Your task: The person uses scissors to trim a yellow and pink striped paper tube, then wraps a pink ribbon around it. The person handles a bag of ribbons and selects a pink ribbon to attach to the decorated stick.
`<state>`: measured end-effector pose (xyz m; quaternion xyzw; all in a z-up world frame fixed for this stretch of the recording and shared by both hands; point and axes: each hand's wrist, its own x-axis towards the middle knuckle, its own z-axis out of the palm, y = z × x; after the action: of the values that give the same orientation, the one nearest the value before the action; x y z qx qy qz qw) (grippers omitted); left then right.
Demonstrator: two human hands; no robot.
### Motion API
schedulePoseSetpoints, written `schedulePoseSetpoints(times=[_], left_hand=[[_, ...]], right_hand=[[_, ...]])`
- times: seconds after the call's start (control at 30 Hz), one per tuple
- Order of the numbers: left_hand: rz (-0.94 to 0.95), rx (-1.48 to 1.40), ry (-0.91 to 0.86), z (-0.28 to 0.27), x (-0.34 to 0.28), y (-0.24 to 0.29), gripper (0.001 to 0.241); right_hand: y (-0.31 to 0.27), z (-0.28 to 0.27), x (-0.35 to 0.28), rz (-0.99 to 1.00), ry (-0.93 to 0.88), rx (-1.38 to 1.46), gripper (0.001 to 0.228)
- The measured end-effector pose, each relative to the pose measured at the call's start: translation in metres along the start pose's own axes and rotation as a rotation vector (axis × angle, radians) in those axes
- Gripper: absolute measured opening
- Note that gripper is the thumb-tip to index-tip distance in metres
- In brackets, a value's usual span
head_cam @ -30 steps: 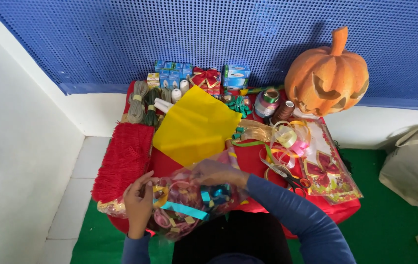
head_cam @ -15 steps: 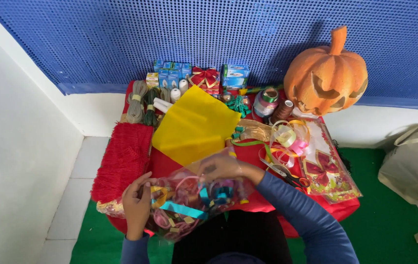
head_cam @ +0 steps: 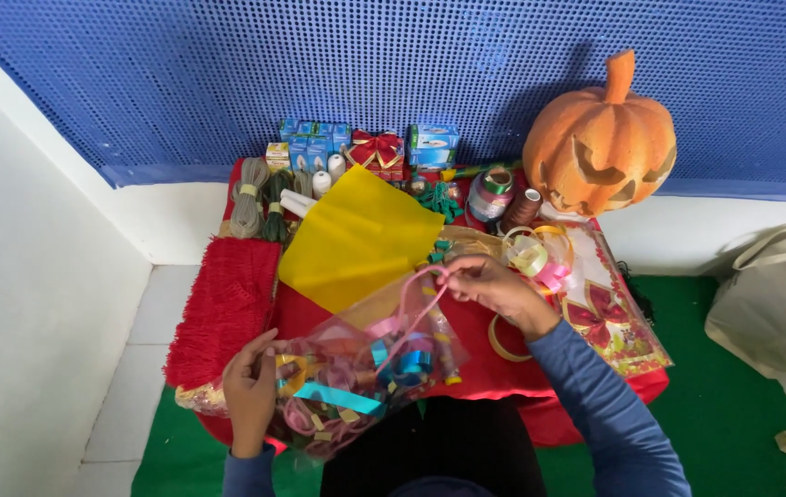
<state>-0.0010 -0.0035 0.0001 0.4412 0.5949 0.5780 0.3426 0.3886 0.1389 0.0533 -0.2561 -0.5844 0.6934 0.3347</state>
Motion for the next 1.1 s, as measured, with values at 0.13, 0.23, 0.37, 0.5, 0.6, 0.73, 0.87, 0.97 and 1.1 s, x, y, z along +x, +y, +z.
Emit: schedulePoseSetpoints(times=[0.13,0.23,0.37,0.5,0.6,0.73,0.87,0.97,1.1], left_hand=[[-0.030,-0.037,-0.014,0.000,0.002,-0.005,0.029],[0.040,0.078,-0.004,-0.001,0.002,-0.009,0.029],[0.012,0.056,-0.013,-0.001,0.002,-0.007,0.029],[-0.034,-0.046,-0.011,0.003,0.000,0.004,0.028],[-0.015,0.096,-0.013,0.002,0.001,0.002,0.030],[0.084,0.435,0.004,0.000,0.005,-0.022,0.034],[0.102,0.605,-0.034,0.006,0.004,-0.004,0.047],[0.075,0.805,-0.087,0.014,0.007,0.006,0.062],[0.205,1.053,-0.088,0.023,0.010,-0.004,0.062]], right_hand=[[-0.004,-0.031,-0.015,-0.095,0.171,0.183,0.017],[-0.022,-0.039,-0.027,-0.194,0.305,0.207,0.012],[-0.053,-0.051,-0.047,-0.350,0.460,0.225,0.009],[-0.100,-0.040,-0.072,-0.530,0.454,0.154,0.009],[-0.119,-0.041,-0.098,-0.612,0.626,0.179,0.007],[-0.130,-0.053,-0.139,-0.689,0.727,0.224,0.009],[-0.131,-0.066,-0.176,-0.753,0.758,0.211,0.009],[-0.132,-0.063,-0.191,-0.767,0.768,0.173,0.007],[-0.130,-0.055,-0.198,-0.778,0.764,0.166,0.006]])
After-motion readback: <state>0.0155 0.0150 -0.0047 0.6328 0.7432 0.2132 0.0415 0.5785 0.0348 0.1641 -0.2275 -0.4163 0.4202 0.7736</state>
